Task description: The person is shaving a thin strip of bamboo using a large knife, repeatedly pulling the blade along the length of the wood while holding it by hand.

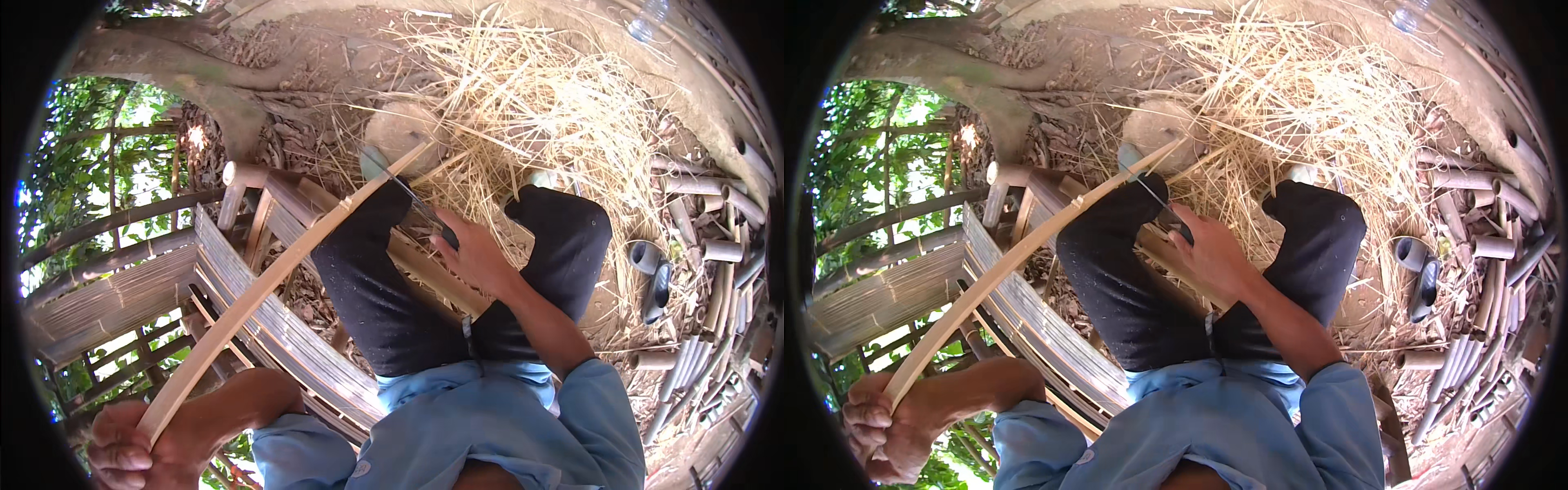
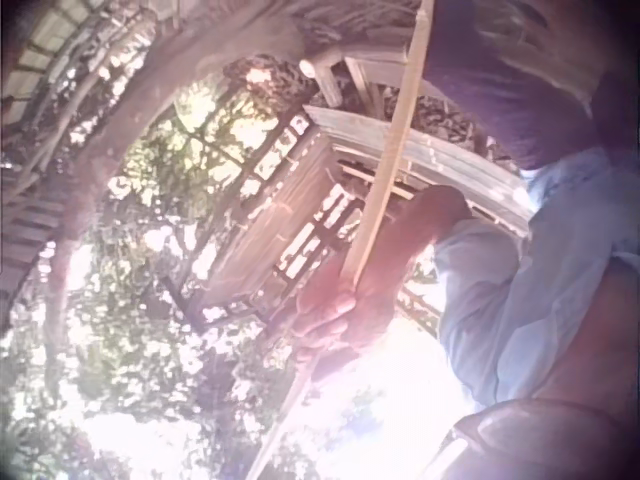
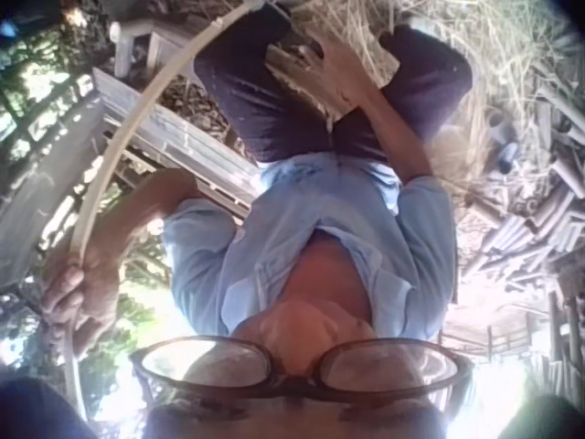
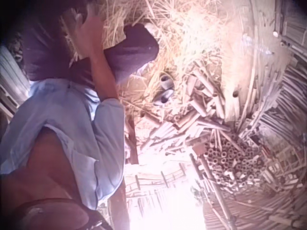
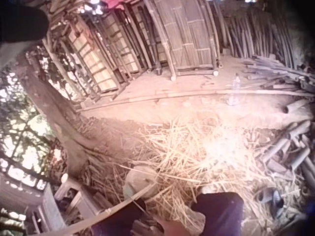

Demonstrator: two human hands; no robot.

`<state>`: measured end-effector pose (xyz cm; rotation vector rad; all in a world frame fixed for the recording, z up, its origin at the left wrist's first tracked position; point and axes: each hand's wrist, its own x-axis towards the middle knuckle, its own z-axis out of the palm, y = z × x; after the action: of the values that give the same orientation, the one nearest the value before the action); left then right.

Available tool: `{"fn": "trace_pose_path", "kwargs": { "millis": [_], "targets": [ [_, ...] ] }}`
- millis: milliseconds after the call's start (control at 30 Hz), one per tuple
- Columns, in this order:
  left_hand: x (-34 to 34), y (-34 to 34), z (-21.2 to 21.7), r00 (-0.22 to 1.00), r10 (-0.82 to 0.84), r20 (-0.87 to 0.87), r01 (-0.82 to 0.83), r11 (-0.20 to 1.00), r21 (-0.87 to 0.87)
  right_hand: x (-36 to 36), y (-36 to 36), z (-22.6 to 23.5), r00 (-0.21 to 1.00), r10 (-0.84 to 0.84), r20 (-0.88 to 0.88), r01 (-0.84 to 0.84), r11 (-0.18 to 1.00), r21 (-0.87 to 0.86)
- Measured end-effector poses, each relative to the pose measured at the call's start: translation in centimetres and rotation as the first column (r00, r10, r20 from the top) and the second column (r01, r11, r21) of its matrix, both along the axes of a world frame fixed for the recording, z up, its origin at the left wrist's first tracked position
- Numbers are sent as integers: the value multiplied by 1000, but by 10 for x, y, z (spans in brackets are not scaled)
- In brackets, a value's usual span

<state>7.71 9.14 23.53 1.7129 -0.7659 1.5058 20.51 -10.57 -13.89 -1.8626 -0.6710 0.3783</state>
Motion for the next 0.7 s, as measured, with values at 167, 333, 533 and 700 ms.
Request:
{"fn": "trace_pose_path", "kwargs": {
  "millis": [167,333,533,700],
  "targets": [
    [44,-14,-31,987,154,50,-131,943,-304,31,7,-3,958,113,-264,-159,974,-161],
    [41,-6,-37,992,111,-55,-121,965,-234,26,-2,-17,985,39,-170,-61,990,-129],
    [36,-19,-45,995,95,-39,-101,971,-217,20,9,-53,997,-32,74,36,998,-60],
    [41,-27,-49,973,226,40,-204,933,-295,19,11,-47,998,-42,39,47,991,-129]
  ]
}}
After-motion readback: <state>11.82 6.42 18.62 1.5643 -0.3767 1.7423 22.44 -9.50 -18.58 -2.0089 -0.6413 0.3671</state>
